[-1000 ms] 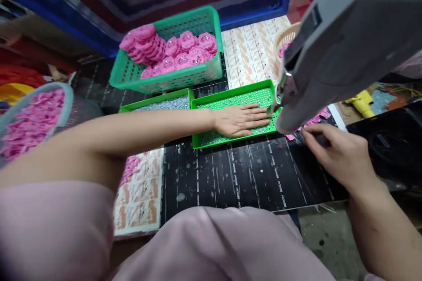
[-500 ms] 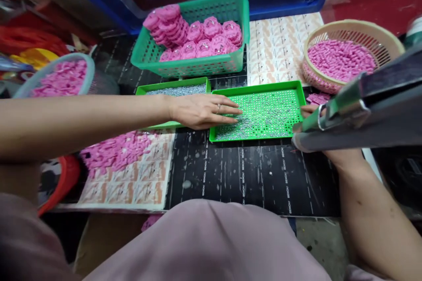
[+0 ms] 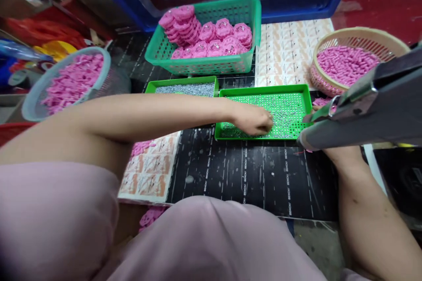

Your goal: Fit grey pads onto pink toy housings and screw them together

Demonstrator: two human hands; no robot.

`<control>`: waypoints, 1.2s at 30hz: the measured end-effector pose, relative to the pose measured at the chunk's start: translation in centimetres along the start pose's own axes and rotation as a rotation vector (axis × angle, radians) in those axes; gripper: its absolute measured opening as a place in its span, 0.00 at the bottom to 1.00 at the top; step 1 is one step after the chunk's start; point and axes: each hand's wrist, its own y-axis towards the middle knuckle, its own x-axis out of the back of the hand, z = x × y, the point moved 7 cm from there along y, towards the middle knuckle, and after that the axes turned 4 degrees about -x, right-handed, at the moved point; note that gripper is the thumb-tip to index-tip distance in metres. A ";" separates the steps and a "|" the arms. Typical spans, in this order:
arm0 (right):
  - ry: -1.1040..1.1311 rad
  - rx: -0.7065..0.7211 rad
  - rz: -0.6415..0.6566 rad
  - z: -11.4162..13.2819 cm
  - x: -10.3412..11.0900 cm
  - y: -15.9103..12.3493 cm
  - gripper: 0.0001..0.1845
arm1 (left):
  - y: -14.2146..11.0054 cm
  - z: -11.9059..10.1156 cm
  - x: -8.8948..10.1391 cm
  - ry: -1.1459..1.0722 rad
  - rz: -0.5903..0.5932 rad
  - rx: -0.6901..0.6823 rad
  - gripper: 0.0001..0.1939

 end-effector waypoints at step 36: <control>0.043 -0.023 0.045 0.8 0.4 0.2 0.16 | 4.9 4.9 2.1 -0.705 -0.024 0.389 0.09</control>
